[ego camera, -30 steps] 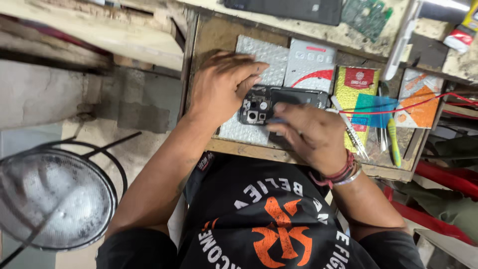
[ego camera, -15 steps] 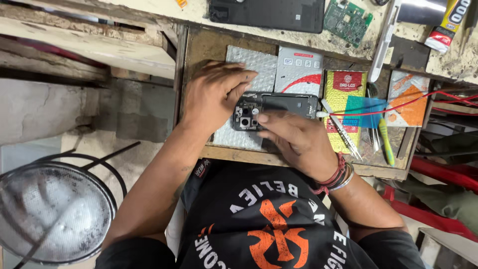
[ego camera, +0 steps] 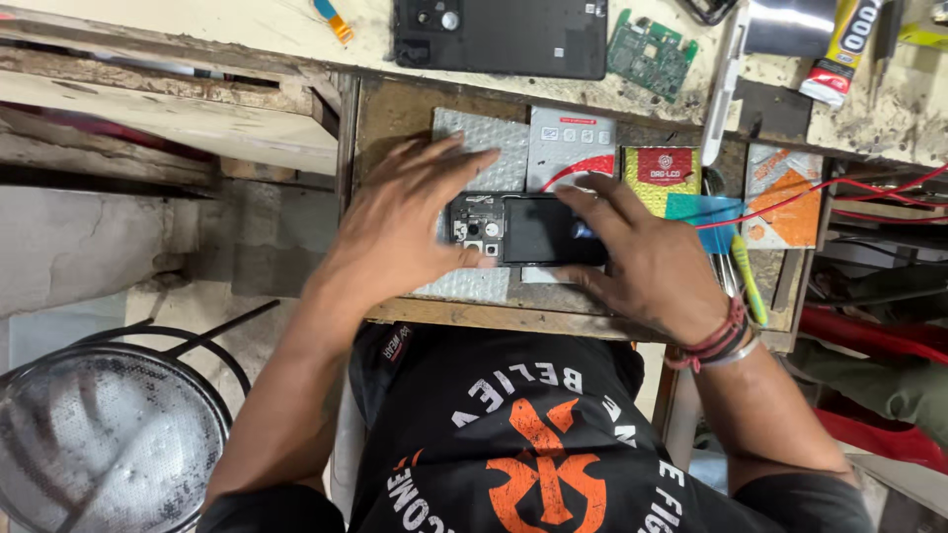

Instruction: The person repairs a disassembled smartphone at a workbench. They use a screwdriver to work on the phone's internal components, then align and press a replacement back panel onto the phone body and press the assembled phone together by hand.

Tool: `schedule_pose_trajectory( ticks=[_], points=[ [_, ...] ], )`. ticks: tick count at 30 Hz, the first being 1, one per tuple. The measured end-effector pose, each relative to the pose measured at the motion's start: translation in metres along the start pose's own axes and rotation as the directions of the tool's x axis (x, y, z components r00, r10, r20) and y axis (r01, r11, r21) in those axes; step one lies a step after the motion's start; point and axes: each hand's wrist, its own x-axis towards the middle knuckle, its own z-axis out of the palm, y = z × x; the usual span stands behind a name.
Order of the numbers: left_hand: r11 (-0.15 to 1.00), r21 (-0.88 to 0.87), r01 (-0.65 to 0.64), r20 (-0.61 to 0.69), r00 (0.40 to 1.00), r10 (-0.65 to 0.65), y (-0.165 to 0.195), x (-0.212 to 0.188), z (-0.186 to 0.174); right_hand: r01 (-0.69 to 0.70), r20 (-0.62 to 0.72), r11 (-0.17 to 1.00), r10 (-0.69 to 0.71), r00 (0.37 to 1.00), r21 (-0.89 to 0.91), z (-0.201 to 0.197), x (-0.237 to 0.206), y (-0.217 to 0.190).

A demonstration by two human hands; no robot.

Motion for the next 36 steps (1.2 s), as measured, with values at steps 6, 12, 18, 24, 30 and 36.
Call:
schedule_pose_trajectory(
  ticks=[6, 12, 18, 24, 30, 36],
  points=[
    [0.993, 0.083, -0.087, 0.1, 0.992, 0.079, 0.014, -0.012, -0.012, 0.055, 0.055, 0.991, -0.048, 0.997, -0.118, -0.007, 0.008, 0.003],
    [0.962, 0.189, -0.199, 0.137, 0.975, 0.175, 0.017, -0.003, -0.018, 0.167, -0.015, 0.977, -0.17, 0.985, -0.131, -0.011, 0.008, 0.011],
    [0.962, 0.207, -0.181, 0.104, 0.981, 0.162, 0.007, 0.024, -0.019, 0.123, -0.084, 0.978, -0.139, 0.987, -0.169, -0.021, 0.017, 0.024],
    [0.987, 0.072, -0.142, 0.049, 0.989, 0.139, -0.01, 0.046, -0.014, 0.026, -0.134, 0.979, -0.054, 0.99, -0.203, -0.013, 0.032, 0.033],
    [0.997, -0.002, 0.075, 0.155, 0.985, -0.074, -0.012, 0.043, -0.008, 0.066, -0.17, 0.977, -0.101, 0.98, -0.202, -0.012, 0.027, 0.029],
    [0.997, 0.074, -0.033, -0.007, 0.999, 0.033, -0.005, 0.031, -0.002, -0.084, -0.222, 0.987, 0.113, 0.969, 0.138, -0.028, -0.025, 0.019]
  ],
)
